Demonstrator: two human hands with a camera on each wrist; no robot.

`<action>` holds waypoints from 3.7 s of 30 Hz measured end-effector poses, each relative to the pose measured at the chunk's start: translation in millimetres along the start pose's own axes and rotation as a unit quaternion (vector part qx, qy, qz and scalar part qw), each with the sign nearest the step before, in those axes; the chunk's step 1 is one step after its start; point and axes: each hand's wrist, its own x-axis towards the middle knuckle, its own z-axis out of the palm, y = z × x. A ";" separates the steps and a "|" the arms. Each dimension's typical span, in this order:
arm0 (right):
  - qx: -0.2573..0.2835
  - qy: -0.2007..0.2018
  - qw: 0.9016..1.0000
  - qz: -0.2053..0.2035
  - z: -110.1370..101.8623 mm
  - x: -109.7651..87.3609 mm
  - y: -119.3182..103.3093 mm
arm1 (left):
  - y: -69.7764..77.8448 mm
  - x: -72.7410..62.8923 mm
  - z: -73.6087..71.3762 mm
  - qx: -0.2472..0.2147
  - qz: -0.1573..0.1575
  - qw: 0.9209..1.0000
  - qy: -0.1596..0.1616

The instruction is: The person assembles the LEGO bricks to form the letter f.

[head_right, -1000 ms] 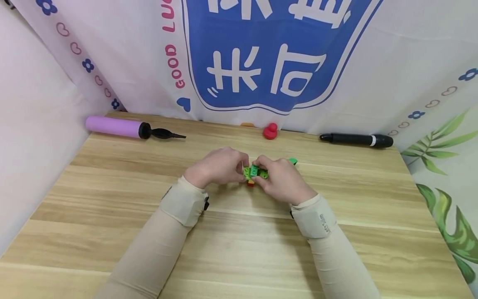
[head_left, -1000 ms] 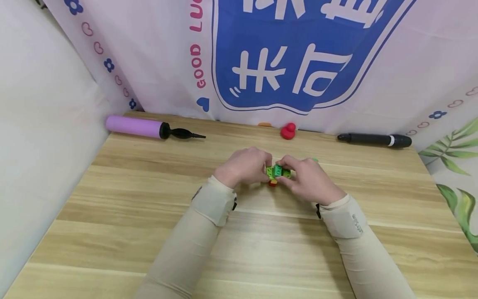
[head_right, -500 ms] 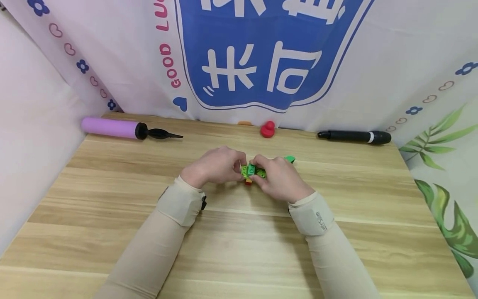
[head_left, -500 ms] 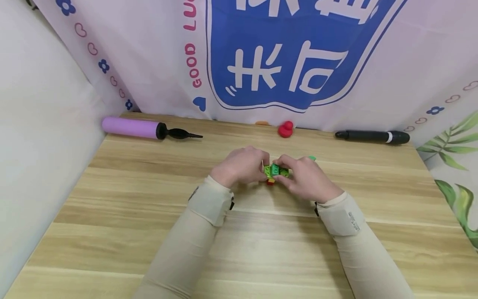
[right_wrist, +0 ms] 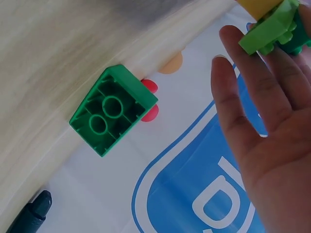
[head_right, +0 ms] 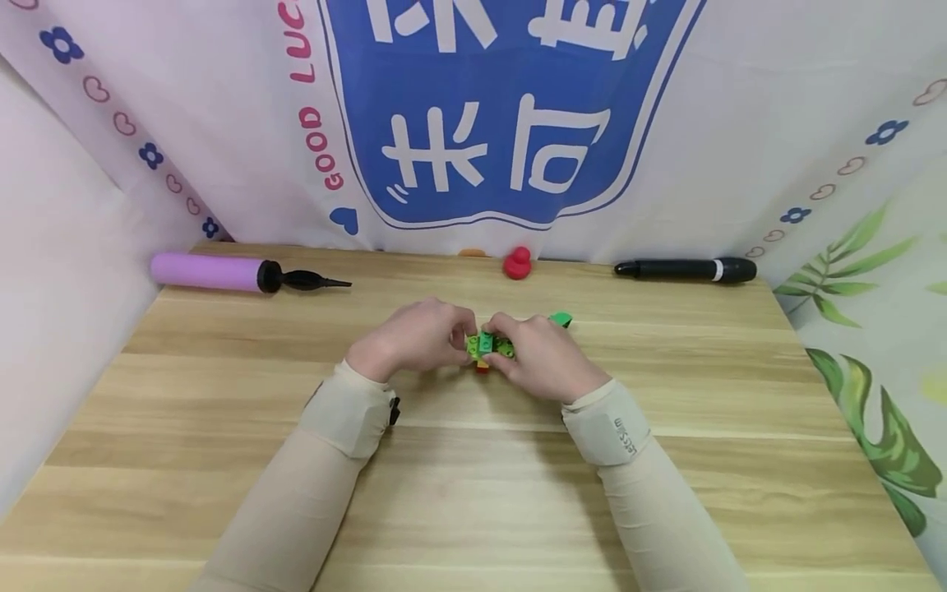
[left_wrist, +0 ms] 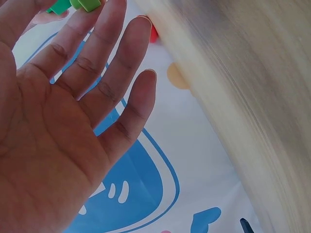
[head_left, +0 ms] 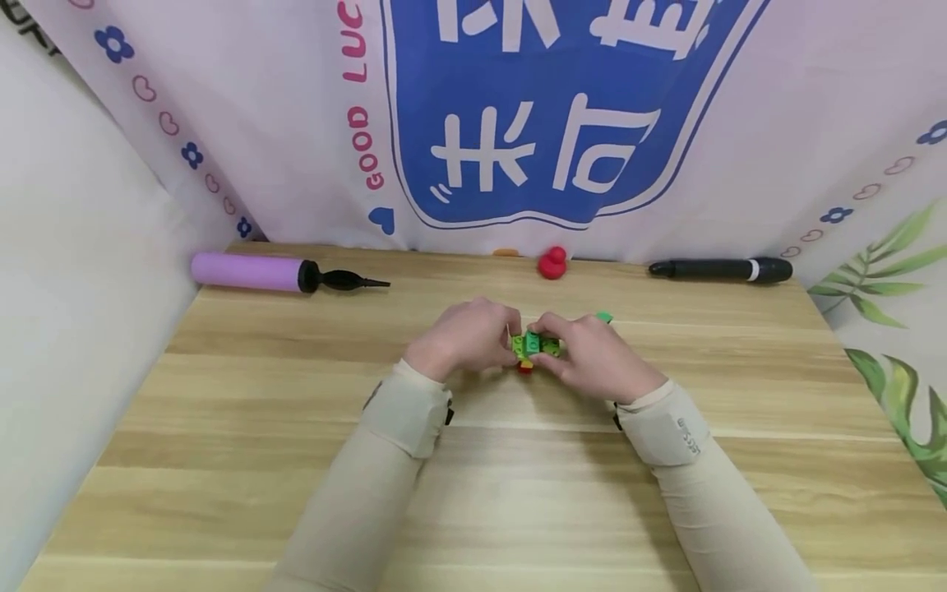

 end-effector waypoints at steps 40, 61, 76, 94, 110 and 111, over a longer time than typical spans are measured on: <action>0.080 0.028 0.989 0.121 -7.9 -0.5 14.9 | 2.1 -0.4 2.3 -0.011 -0.003 1.000 -0.008; 0.192 0.051 0.978 0.064 -13.2 -2.6 11.7 | 0.5 -0.5 3.4 -0.005 0.006 1.000 0.003; 0.171 0.013 0.984 0.050 -16.3 -3.6 10.0 | 0.2 -0.5 3.0 0.007 0.018 1.000 0.006; 0.104 0.001 0.994 0.036 -18.7 -6.4 7.4 | 3.1 0.4 3.2 0.001 0.014 1.000 0.001; 0.102 0.004 0.995 0.011 -18.0 -5.7 8.2 | 3.0 1.9 3.6 0.008 0.012 1.000 0.001; 0.103 0.004 0.995 0.011 -18.0 -5.7 8.2 | 2.9 1.8 3.5 0.008 0.012 1.000 0.002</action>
